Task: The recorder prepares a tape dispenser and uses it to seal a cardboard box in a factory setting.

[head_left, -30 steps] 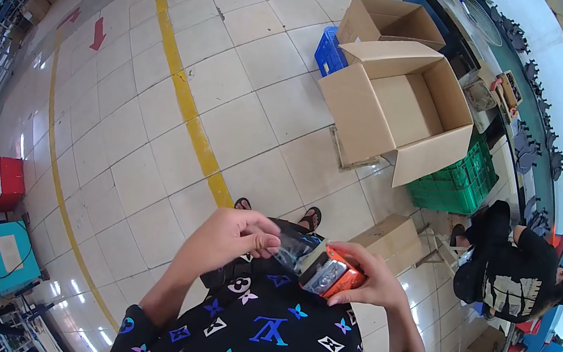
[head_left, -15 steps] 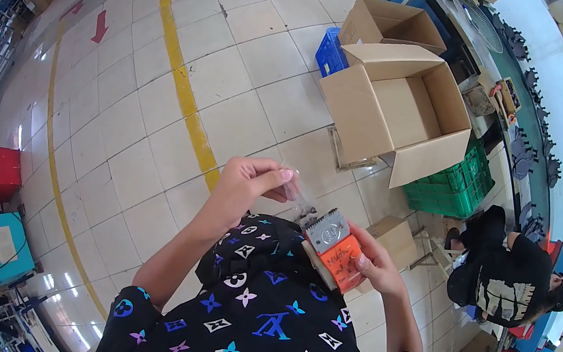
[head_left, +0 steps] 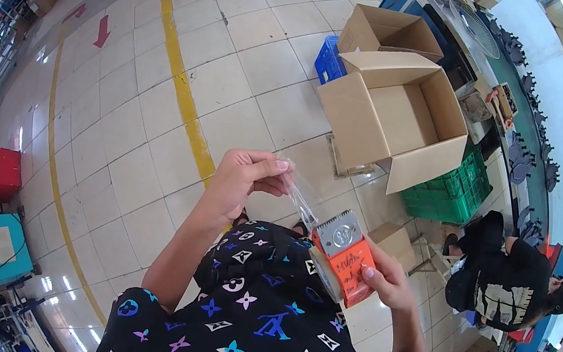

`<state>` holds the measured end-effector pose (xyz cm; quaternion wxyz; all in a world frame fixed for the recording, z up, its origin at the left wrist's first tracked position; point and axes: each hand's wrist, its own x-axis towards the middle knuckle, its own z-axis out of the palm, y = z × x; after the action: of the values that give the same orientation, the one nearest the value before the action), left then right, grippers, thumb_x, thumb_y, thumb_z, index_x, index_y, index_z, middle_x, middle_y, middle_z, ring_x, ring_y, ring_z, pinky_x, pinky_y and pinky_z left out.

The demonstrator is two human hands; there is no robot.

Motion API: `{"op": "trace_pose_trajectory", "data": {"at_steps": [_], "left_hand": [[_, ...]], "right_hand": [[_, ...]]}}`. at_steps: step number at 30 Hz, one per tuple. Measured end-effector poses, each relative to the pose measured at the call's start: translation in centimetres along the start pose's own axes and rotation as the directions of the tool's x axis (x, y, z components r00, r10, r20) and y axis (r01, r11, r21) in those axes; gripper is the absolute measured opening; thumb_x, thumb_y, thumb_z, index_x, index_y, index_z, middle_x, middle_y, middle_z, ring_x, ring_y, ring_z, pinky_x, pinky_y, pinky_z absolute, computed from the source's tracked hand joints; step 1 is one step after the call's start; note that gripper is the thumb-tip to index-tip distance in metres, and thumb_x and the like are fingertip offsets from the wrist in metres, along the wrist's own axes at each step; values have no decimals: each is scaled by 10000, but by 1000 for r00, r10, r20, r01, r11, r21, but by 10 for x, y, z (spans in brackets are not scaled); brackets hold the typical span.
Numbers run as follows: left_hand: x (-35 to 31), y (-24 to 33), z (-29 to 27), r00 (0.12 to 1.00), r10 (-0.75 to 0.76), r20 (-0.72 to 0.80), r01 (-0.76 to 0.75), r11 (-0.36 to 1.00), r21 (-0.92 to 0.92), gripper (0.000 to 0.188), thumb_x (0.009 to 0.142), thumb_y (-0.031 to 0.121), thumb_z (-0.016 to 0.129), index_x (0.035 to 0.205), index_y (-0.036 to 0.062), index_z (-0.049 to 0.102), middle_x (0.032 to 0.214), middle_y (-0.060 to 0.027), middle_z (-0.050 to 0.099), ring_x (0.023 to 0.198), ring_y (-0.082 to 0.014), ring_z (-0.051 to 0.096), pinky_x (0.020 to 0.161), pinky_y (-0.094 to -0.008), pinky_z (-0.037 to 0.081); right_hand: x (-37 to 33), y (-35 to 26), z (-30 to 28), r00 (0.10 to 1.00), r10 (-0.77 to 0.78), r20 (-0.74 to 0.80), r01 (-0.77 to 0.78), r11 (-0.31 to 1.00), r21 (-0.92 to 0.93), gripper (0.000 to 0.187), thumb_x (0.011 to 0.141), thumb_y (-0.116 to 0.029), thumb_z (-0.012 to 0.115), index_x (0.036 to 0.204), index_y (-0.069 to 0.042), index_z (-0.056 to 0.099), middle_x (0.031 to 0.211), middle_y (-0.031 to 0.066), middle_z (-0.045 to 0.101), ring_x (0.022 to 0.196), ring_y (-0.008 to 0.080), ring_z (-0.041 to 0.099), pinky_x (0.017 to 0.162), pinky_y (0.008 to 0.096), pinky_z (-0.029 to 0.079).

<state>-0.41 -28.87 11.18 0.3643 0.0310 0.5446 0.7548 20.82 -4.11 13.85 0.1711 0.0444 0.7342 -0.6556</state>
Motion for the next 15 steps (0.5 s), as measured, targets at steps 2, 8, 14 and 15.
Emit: {"op": "trace_pose_trajectory", "data": {"at_steps": [2,8,14,15], "left_hand": [[0,-1,-4,1000,-21,-9,21,1000,-1,216,892,168,640,915,-36,707,781,-118,710,677,-174,694,643,-259,548],[5,-9,-20,999,-25,-44,25,1000,2,184,886,147,646,900,-27,707,756,-94,698,649,-163,673,638,-261,541],[5,-6,-19,997,61,-46,-61,998,-7,178,904,108,629,912,-58,693,769,-96,689,676,-144,663,659,-251,541],[-3,7,-12,998,54,-41,-54,998,-14,178,904,108,629,912,-58,693,769,-96,689,676,-144,663,659,-251,541]], "right_hand": [[-4,-20,2,1000,-2,25,6,989,-145,634,983,-311,528,1503,-23,308,1182,176,645,957,240,670,855,315,499],[-11,-21,8,993,-68,92,88,969,-231,646,968,-292,548,1507,-35,301,1168,198,651,823,314,701,772,339,520],[-31,-12,-4,966,196,169,-145,952,-270,659,947,-270,589,1491,-10,325,1176,236,637,859,314,699,785,346,516],[-36,-11,-7,935,303,185,-244,928,-282,652,940,-248,604,1483,-2,340,1146,244,644,884,336,688,810,356,509]]}}
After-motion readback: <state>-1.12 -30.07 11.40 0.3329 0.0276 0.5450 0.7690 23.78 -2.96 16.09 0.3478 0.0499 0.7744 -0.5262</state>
